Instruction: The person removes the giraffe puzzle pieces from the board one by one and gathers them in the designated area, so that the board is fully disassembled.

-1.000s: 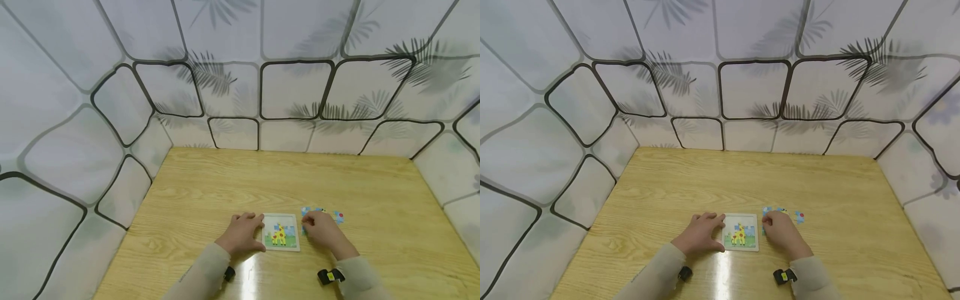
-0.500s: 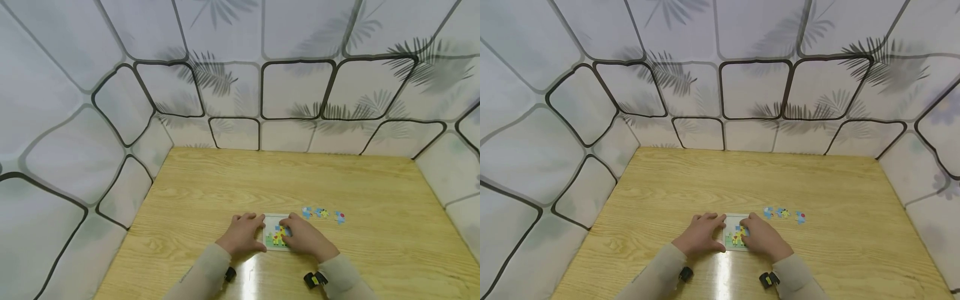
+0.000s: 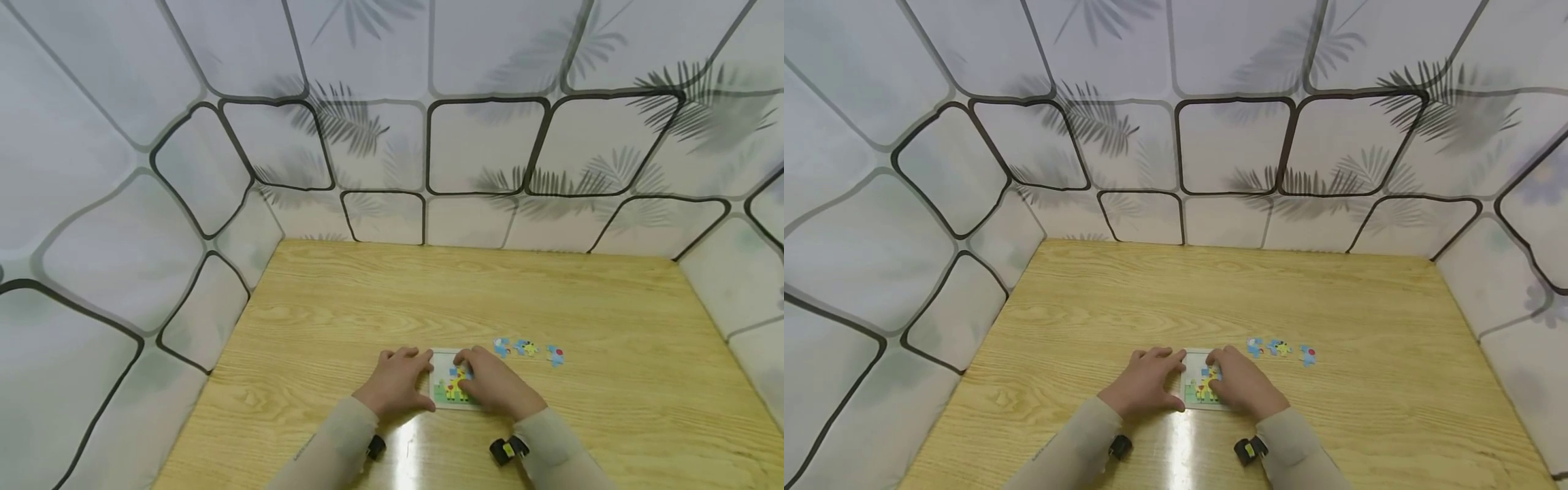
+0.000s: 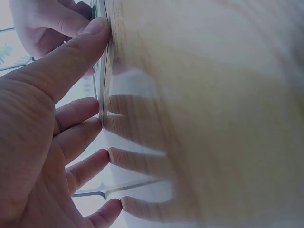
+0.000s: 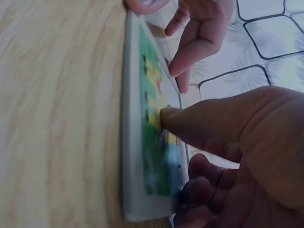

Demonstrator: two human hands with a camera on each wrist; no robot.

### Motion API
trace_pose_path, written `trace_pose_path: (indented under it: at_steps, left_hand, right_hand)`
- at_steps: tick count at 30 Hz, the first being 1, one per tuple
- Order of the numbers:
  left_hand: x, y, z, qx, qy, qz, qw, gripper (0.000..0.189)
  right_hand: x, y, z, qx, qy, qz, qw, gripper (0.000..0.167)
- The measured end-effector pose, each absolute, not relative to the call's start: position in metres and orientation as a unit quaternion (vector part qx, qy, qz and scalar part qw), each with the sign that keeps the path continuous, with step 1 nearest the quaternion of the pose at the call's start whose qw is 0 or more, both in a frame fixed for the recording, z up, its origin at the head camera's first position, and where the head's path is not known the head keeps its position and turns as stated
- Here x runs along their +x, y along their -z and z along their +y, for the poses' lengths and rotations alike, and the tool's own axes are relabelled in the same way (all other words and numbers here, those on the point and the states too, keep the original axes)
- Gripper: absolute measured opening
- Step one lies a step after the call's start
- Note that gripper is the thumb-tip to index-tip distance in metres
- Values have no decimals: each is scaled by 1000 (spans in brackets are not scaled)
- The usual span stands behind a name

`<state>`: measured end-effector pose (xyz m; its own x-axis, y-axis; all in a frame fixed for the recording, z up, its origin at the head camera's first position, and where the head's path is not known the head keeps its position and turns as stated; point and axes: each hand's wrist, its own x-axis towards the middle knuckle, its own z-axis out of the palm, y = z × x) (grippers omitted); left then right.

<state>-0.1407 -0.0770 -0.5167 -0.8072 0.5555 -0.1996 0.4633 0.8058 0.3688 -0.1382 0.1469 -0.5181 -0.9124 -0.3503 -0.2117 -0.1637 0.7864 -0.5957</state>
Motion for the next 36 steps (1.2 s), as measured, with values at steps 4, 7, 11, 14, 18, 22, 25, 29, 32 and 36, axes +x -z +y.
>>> trace_pose_path:
  at_steps: [4, 7, 11, 14, 18, 22, 25, 29, 32, 36]
  left_hand:
    - [-140, 516, -77, 272, -154, 938, 150, 88]
    - [-140, 517, -77, 272, -158, 938, 149, 87]
    - [-139, 518, -78, 271, -163, 937, 149, 87]
    - [-140, 518, -78, 273, -164, 936, 149, 86]
    - [-140, 517, -78, 274, -160, 937, 148, 86]
    - [-140, 518, -78, 275, -154, 937, 147, 86]
    - [-140, 518, -78, 275, -153, 938, 147, 86]
    - [-141, 519, -77, 273, -152, 938, 147, 85]
    - [-141, 520, -77, 273, -152, 939, 147, 84]
    - [-141, 520, -77, 274, -156, 937, 147, 84]
  right_hand:
    - [-142, 516, 144, -129, 303, 929, 170, 29]
    - [-144, 515, 142, -127, 303, 929, 172, 28]
    - [-144, 514, 141, -118, 310, 927, 176, 27]
    - [-144, 512, 142, -109, 318, 924, 179, 28]
    - [-144, 511, 144, -104, 329, 921, 180, 28]
    - [-142, 515, 146, -99, 346, 917, 174, 23]
    - [-140, 520, 147, -97, 357, 914, 164, 21]
    - [-139, 524, 148, -104, 353, 917, 155, 29]
    - [-139, 525, 148, -117, 337, 922, 152, 36]
    - [-140, 526, 148, -122, 322, 926, 156, 33]
